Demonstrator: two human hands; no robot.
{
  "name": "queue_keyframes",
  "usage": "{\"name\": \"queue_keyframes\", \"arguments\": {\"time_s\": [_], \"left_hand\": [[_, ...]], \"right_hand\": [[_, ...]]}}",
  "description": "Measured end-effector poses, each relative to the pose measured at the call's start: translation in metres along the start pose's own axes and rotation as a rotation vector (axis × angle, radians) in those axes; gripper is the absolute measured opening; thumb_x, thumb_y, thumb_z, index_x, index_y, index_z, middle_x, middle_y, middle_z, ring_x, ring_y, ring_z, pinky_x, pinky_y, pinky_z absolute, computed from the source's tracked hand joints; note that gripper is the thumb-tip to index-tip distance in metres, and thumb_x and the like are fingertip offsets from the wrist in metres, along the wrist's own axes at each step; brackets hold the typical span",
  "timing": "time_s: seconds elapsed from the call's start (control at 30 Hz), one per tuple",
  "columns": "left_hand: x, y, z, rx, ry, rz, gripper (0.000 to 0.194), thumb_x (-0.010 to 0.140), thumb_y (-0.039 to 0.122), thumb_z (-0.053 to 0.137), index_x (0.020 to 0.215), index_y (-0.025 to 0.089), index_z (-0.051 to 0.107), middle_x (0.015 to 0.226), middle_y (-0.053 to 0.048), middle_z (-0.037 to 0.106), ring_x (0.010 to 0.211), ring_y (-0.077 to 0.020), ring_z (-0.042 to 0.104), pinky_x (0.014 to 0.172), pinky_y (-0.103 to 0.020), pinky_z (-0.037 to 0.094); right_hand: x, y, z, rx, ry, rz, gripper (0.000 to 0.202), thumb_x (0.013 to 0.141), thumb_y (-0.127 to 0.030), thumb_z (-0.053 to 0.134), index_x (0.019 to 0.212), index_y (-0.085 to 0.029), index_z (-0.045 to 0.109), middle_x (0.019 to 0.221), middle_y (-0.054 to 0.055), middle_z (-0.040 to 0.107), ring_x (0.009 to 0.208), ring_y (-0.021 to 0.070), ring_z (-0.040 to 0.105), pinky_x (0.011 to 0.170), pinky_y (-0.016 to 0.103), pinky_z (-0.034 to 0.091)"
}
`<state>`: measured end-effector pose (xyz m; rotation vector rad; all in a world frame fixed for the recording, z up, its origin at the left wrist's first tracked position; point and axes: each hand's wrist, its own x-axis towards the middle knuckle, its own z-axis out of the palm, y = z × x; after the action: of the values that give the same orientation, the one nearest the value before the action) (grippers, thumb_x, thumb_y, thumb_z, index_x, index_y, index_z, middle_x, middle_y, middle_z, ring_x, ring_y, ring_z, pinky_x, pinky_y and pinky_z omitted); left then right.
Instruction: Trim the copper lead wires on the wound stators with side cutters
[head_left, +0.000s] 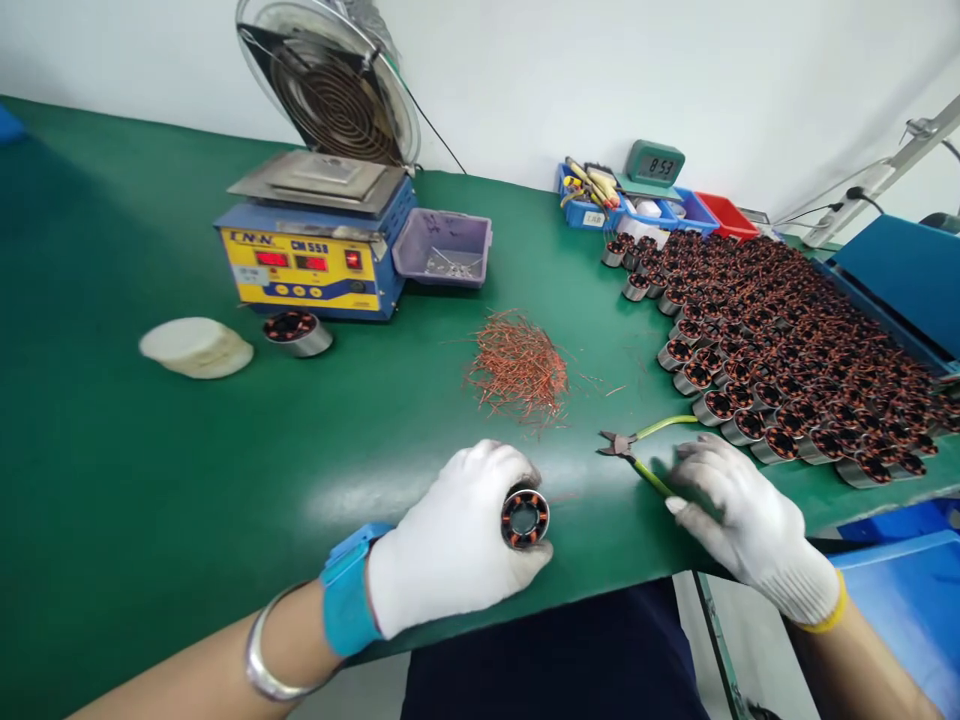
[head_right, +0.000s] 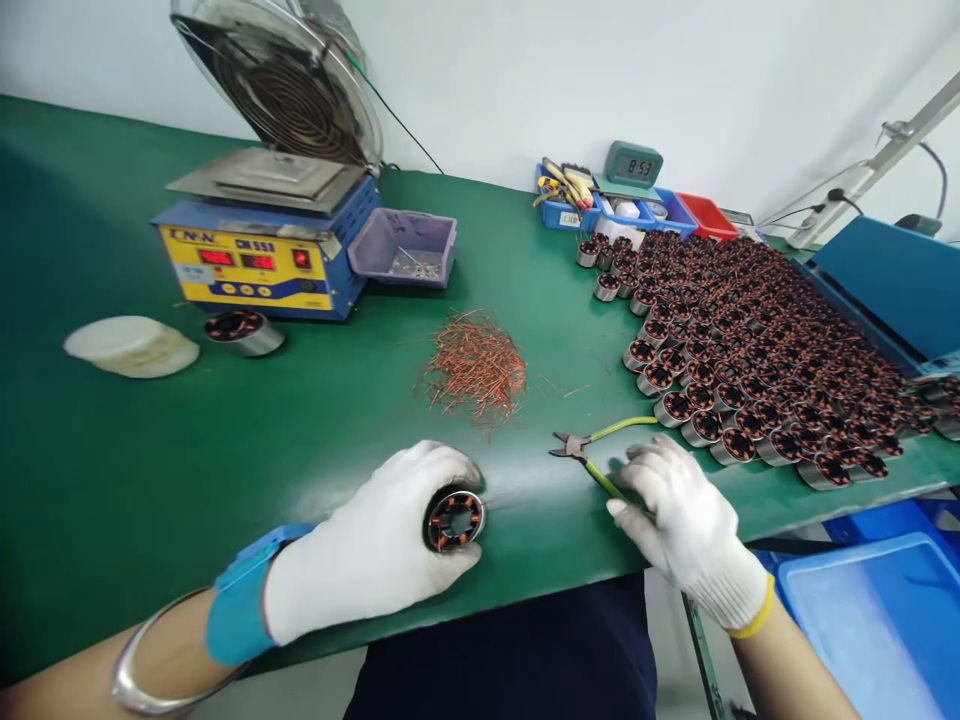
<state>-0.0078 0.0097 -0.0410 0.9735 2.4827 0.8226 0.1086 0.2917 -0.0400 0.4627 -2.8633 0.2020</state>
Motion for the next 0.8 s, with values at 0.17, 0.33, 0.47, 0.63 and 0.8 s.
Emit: {"name": "queue_keyframes", "arguments": {"time_s": [0.17,0.33,0.47,0.63,0.8], "left_hand": [[0.003,0.001,0.007,-0.268,-0.027,-0.068,0.066,0.066,0.028,0.055,0.13,0.012,0.052,0.11,-0.011,0.068,0.102,-0.0259,0.064,0.095,-0.042,0.05],[0.005,-0.003,0.013,-0.428,0.006,-0.215,0.058,0.071,0.029,0.052,0.126,0.012,0.055,0.102,-0.008,0.071,0.093,-0.0233,0.068,0.09,-0.039,0.052],[0.006,-0.007,0.013,-0.531,0.066,-0.285,0.057,0.075,0.034,0.055,0.128,0.012,0.053,0.101,-0.009,0.071,0.09,-0.0231,0.067,0.085,-0.038,0.052],[0.009,-0.007,0.013,-0.747,0.073,-0.341,0.055,0.079,0.04,0.055,0.125,0.011,0.054,0.086,-0.007,0.068,0.063,-0.0164,0.058,0.063,-0.033,0.05],[0.011,-0.008,0.015,-0.889,0.097,-0.328,0.057,0.076,0.04,0.06,0.123,0.009,0.053,0.089,-0.009,0.067,0.069,-0.0174,0.061,0.065,-0.032,0.05]], "right_hand": [[-0.012,-0.011,0.012,-0.02,-0.143,0.119,0.046,0.081,-0.041,0.065,0.118,-0.013,0.057,0.119,0.018,0.057,0.116,0.0336,0.052,0.098,0.052,0.046],[0.004,-0.014,0.022,-0.071,-0.2,0.326,0.114,0.049,-0.06,0.08,0.14,-0.004,0.041,0.149,0.031,0.026,0.132,0.0483,0.033,0.1,0.058,0.042],[0.013,-0.011,0.013,-0.075,-0.332,0.305,0.098,0.063,-0.053,0.072,0.142,-0.005,0.039,0.144,0.028,0.037,0.132,0.0438,0.035,0.103,0.056,0.039],[0.02,-0.029,-0.002,-0.194,-0.453,0.271,0.066,0.079,-0.026,0.055,0.142,-0.014,0.04,0.124,0.017,0.056,0.102,0.0324,0.057,0.077,0.042,0.052],[0.033,-0.037,0.01,-0.381,-0.498,0.329,0.022,0.083,-0.02,0.051,0.099,-0.014,0.064,0.086,0.012,0.06,0.077,0.0299,0.058,0.067,0.042,0.048]]}}
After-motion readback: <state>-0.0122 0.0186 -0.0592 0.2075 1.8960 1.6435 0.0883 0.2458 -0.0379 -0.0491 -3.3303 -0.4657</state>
